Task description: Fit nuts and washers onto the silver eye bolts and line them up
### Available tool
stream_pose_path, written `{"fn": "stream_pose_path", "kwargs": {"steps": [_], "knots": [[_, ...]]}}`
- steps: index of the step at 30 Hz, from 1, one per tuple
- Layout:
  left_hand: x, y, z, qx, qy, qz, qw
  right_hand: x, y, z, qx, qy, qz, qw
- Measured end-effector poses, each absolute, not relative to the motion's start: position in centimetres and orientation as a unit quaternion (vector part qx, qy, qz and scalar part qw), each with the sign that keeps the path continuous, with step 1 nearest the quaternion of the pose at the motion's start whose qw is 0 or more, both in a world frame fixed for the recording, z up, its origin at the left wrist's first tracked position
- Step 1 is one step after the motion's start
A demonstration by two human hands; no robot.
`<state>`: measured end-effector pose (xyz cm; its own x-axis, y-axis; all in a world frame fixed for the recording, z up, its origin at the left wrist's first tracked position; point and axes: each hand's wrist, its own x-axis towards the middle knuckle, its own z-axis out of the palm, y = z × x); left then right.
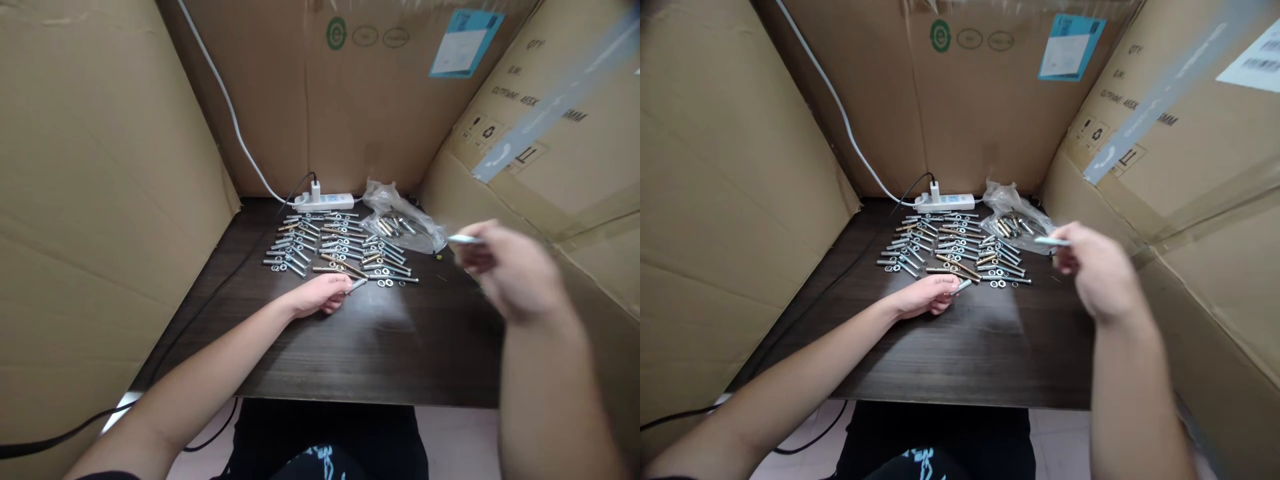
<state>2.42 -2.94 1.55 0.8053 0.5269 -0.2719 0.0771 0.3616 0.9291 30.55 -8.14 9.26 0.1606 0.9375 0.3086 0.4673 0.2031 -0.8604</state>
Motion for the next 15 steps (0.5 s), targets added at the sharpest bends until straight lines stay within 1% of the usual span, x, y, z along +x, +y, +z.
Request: {"fn": "stream_pose_path", "kwargs": {"steps": [3, 5, 8, 10, 15], "knots": [[2.1, -3.3, 2.4, 0.699, 0.328, 0.158, 0.615, 27.9, -7.6, 5.7, -0.585, -0.603, 0.344, 0.42], [1.3, -3.6, 3.1, 0.772, 0.358, 0.151, 0.502, 26.0, -7.6, 3.7, -0.581, -0.644, 0.346, 0.356], [-0.7, -4.0, 4.2, 0.82, 0.412, 0.102, 0.384, 23.6, -7.9, 2.1, -0.545, -0.713, 0.323, 0.3], [-2.5, -4.1, 4.6, 0.823, 0.445, 0.088, 0.341, 22.2, -7.9, 1.8, -0.534, -0.739, 0.307, 0.271], [-7.3, -3.3, 4.2, 0.792, 0.531, 0.09, 0.288, 18.7, -7.2, 1.8, -0.524, -0.791, 0.23, 0.219]]}}
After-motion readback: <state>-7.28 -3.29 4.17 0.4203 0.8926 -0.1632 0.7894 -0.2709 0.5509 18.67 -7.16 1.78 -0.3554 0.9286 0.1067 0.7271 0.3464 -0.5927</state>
